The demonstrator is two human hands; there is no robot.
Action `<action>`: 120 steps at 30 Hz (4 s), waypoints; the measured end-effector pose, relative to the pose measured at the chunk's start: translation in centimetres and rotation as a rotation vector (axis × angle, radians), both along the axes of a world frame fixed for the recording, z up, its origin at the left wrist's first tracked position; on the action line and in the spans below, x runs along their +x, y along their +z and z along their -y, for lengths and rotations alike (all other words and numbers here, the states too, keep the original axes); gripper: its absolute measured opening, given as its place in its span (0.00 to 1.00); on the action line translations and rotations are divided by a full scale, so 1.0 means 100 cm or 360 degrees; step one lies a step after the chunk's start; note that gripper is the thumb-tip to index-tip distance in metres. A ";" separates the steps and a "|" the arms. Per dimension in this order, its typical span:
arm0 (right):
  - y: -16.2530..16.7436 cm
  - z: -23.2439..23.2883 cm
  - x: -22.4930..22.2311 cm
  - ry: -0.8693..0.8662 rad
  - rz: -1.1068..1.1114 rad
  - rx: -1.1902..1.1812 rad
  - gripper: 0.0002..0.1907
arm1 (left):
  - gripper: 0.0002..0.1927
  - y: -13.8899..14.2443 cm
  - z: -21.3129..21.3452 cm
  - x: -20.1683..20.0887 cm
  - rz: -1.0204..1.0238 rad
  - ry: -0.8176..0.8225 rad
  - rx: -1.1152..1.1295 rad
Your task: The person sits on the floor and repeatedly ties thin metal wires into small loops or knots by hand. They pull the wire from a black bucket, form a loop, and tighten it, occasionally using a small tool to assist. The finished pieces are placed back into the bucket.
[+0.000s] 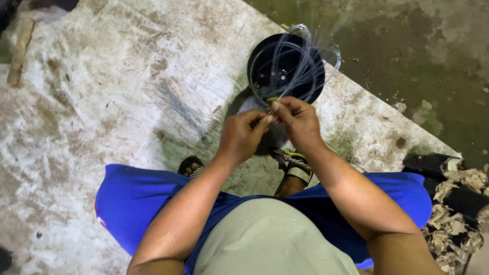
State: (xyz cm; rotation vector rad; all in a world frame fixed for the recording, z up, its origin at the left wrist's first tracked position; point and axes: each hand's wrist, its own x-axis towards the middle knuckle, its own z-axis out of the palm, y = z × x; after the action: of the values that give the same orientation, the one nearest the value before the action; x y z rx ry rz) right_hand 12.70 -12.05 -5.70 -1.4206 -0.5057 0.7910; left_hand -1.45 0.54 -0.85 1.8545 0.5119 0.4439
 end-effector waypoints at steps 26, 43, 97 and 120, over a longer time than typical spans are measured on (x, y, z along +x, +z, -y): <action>-0.057 -0.140 -0.043 0.0987 0.1383 -0.0658 0.09 | 0.08 0.046 -0.065 -0.014 0.0094 0.0615 0.0570; -0.050 -0.059 0.095 -0.0788 0.1192 -0.0769 0.07 | 0.08 0.053 -0.059 -0.019 0.0002 0.0323 0.0295; 0.045 0.020 -0.004 -0.0008 0.0403 -0.0300 0.13 | 0.15 -0.057 -0.024 0.023 0.0498 0.0374 -0.1376; 0.053 0.039 -0.016 0.0215 0.1694 -0.0121 0.15 | 0.14 -0.049 -0.067 0.032 0.0806 0.0983 -0.1408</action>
State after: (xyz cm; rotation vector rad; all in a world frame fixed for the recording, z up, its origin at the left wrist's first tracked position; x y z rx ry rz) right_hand 11.13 -15.93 -0.41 -1.8288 -1.3956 0.0822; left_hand 1.80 7.20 -5.70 0.6731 0.7643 0.8912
